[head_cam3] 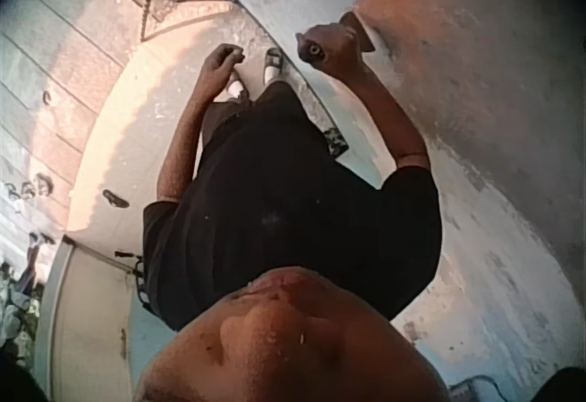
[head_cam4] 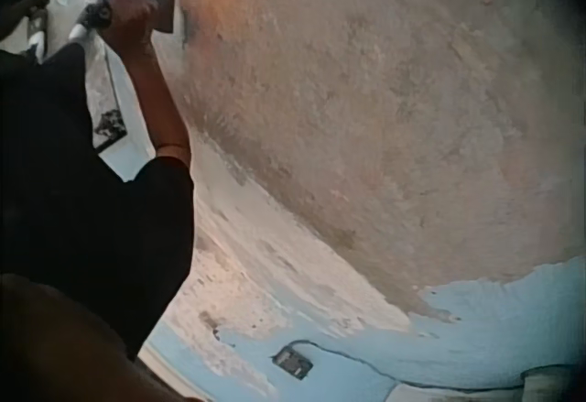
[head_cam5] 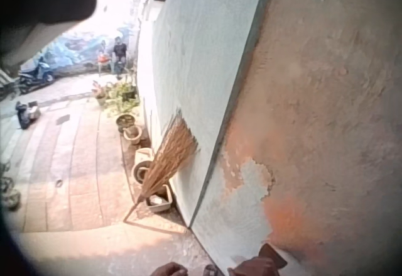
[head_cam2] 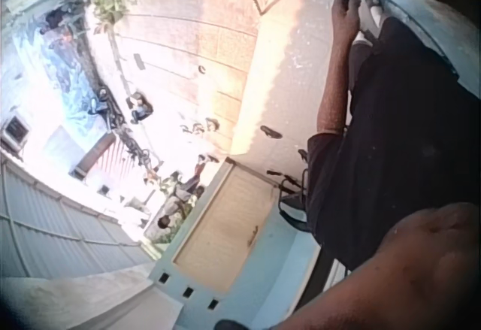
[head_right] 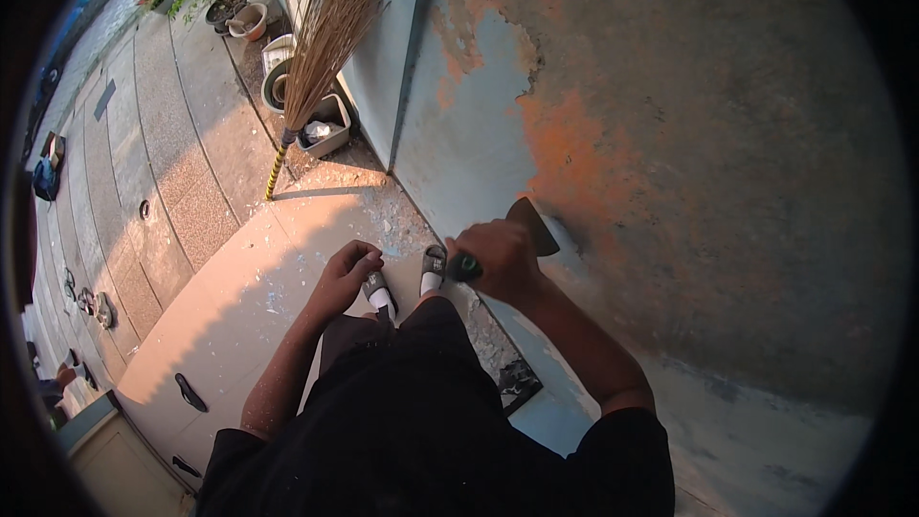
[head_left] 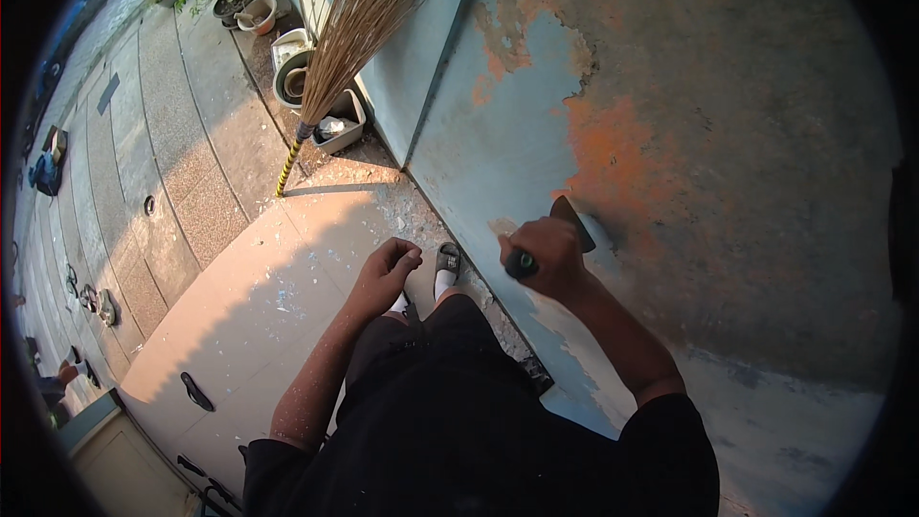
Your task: The person scrapes peeling paint from a wall using a putty knife.
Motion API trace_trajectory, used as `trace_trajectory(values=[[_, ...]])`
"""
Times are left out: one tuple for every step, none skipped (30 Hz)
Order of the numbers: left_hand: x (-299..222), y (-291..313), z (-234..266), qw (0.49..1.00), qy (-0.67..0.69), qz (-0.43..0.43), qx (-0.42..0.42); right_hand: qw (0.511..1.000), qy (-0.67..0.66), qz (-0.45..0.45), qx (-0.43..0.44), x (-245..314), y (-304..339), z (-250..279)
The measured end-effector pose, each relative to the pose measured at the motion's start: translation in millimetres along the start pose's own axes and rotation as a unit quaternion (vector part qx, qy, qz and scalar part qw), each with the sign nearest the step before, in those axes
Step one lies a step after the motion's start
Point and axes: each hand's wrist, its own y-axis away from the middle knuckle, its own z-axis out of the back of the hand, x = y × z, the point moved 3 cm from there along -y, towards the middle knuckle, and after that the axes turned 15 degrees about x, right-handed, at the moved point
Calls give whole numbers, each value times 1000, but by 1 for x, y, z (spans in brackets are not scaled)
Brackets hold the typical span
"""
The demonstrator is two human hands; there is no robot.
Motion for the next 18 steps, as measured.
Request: trace_trajectory(values=[[0,-1,0,1000,3,-1,-7,999,-35,29,2,18,-6,3],[-2,3,-1,1000,7,4,-6,996,-69,49,2,38,-9,10],[-3,7,1,1000,9,8,-9,995,-74,61,-1,50,-17,17],[-3,8,3,1000,7,7,-9,995,-74,62,-3,37,-17,13],[-3,7,2,1000,9,6,-8,1000,-18,21,2,10,-13,10],[-2,8,1,1000,13,5,-7,999,37,-20,10,-3,-10,8],[-1,9,0,1000,13,4,-6,1000,20,-8,13,4,-15,3],[-1,9,-1,1000,17,1,0,1000,6,-11,21,13,-16,-1],[-1,9,-1,1000,21,-2,7,999,-4,6,32,26,-20,1],[-1,9,0,1000,22,-4,7,999,-15,22,42,36,-23,4],[-2,10,0,1000,19,-6,6,999,-14,22,42,35,-23,5],[-2,10,0,1000,16,-7,4,1000,-12,18,23,31,-22,8],[-5,11,0,1000,15,-8,7,1000,-9,12,1,25,-20,9],[-11,12,-1,1000,13,-5,4,999,37,-23,-11,8,-20,10],[-13,13,-1,1000,12,-3,0,999,31,-36,6,6,-15,6],[-10,13,0,1000,13,-5,0,998,24,-44,24,8,-18,5],[-4,13,2,1000,16,-9,2,1000,-1,-23,16,17,-20,5],[0,12,3,1000,19,-12,4,1000,-26,-2,9,29,-22,7]])
